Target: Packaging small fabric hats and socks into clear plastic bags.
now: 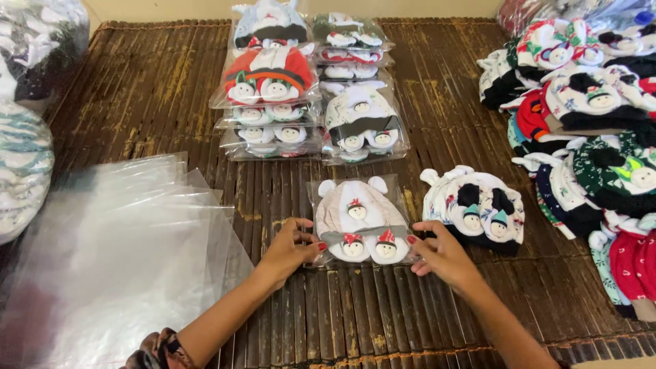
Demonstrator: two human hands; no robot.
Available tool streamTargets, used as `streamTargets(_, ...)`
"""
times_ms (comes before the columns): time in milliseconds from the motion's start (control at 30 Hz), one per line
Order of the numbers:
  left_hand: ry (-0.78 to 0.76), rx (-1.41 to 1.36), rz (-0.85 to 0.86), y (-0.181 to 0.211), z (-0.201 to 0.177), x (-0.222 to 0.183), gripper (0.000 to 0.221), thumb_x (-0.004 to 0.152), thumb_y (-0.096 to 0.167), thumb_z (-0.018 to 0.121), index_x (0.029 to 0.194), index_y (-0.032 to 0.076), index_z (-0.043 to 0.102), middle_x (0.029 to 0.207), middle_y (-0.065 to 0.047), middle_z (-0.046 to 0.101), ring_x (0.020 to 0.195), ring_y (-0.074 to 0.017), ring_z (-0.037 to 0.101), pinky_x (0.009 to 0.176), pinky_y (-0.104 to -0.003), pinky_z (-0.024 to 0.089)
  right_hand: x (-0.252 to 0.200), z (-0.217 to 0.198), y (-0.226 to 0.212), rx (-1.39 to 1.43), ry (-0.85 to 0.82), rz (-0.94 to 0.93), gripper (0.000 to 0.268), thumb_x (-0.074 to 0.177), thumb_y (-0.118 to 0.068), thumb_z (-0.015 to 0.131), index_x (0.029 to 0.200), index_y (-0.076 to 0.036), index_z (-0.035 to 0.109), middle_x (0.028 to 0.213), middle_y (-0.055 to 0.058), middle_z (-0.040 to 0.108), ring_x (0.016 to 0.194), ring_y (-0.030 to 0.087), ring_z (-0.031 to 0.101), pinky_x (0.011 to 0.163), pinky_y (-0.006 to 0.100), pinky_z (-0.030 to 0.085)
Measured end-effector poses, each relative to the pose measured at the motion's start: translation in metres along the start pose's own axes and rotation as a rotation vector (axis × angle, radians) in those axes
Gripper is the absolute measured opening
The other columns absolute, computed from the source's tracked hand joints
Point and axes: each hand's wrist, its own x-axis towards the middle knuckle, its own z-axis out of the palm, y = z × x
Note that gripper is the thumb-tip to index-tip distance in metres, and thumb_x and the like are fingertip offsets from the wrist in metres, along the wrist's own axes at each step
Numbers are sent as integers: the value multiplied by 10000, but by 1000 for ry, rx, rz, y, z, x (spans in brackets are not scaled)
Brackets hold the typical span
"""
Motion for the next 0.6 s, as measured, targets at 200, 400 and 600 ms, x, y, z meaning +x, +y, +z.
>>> streamTargets(200, 41, 17, 96, 0, 15, 9, 668, 731, -41, 839, 1329, 9, 546, 953, -147, 631, 775, -176, 644, 675, -269, 608, -14, 31, -23, -406, 209, -218, 294, 967, -175, 670, 1254, -113, 664, 977, 184, 786, 893, 281, 775, 839, 445, 613)
streamTargets(400, 44, 353, 379, 56, 36, 12, 497, 812, -1, 760, 1287, 123, 681, 1024, -140, 732, 866, -222, 713, 761, -347, 613, -40, 15, -50, -388, 432, -457, 265, 908, -104, 738, 1172, -88, 730, 894, 186, 796, 858, 287, 759, 873, 443, 588)
streamTargets(600, 218, 654, 969, 155, 62, 64, 273, 942, -109, 539, 1161, 26, 629, 1170, -163, 569, 907, -370, 646, 753, -441, 574, 46, -6, -112, -434, 526, -583, 286, 973, -230, 735, 1234, -129, 674, 964, 153, 745, 943, 351, 724, 857, 482, 543)
